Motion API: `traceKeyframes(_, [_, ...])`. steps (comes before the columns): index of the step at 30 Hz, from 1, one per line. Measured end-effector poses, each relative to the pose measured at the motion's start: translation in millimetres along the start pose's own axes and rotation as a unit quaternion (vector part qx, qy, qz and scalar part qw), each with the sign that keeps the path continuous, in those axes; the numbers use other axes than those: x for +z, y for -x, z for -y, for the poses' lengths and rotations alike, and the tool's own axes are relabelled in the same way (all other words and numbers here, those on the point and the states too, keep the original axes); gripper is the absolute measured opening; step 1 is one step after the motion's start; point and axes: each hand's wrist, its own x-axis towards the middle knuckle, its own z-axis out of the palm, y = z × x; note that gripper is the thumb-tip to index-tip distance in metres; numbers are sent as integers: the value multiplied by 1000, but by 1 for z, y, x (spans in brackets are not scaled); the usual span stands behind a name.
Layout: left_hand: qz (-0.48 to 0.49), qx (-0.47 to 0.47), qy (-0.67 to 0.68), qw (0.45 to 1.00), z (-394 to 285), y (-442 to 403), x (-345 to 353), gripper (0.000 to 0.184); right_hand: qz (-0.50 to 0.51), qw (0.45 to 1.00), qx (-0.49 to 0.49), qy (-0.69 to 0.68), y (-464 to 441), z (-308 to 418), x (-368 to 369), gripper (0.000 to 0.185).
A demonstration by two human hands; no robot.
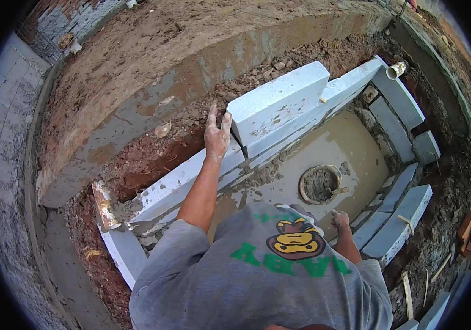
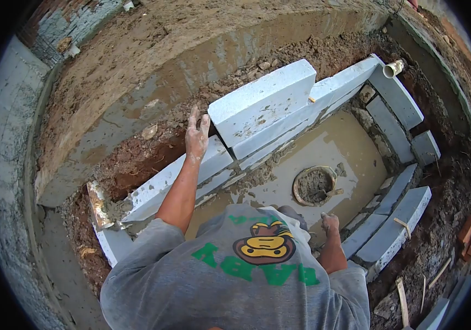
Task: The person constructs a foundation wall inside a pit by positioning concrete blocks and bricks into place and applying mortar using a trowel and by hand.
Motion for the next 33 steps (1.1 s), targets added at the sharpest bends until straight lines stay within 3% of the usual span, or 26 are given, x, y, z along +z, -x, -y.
traceKeyframes(4, [-8, 32, -129, 991, -20, -2, -5, 70, 25, 999, -11, -21, 0, 14, -5, 33])
traceKeyframes(7, [21, 41, -327, 944, -25, -14, 0, 69, 15, 999, -32, -32, 16, 22, 1, 32])
traceKeyframes(10, [44, 97, -435, 894, -41, -33, 3, 70, 10, 999, -20, -35, 34, 28, 6, 25])
traceKeyframes(14, [94, 73, -522, 845, -72, -62, 9, 75, 26, 999, 18, -22, 22, 1, 13, 27])
traceKeyframes(18, [96, 57, -537, 836, -84, -80, 31, 79, 52, 997, 35, -37, 23, -16, 21, 27])
traceKeyframes(22, [49, 36, -468, 882, -90, -89, 50, 79, 54, 997, 32, -41, 16, -25, 27, 27])
traceKeyframes(25, [43, 68, -479, 874, -95, -94, 60, 79, 49, 997, 25, -50, 13, -19, 17, 26])
traceKeyframes(28, [51, 2, -498, 866, -103, -99, 63, 79, 35, 995, 29, -86, 21, -10, 3, 25])
traceKeyframes(33, [48, 3, -530, 847, -106, -108, 66, 79, 26, 994, 41, -101, -1, -23, -19, 26])
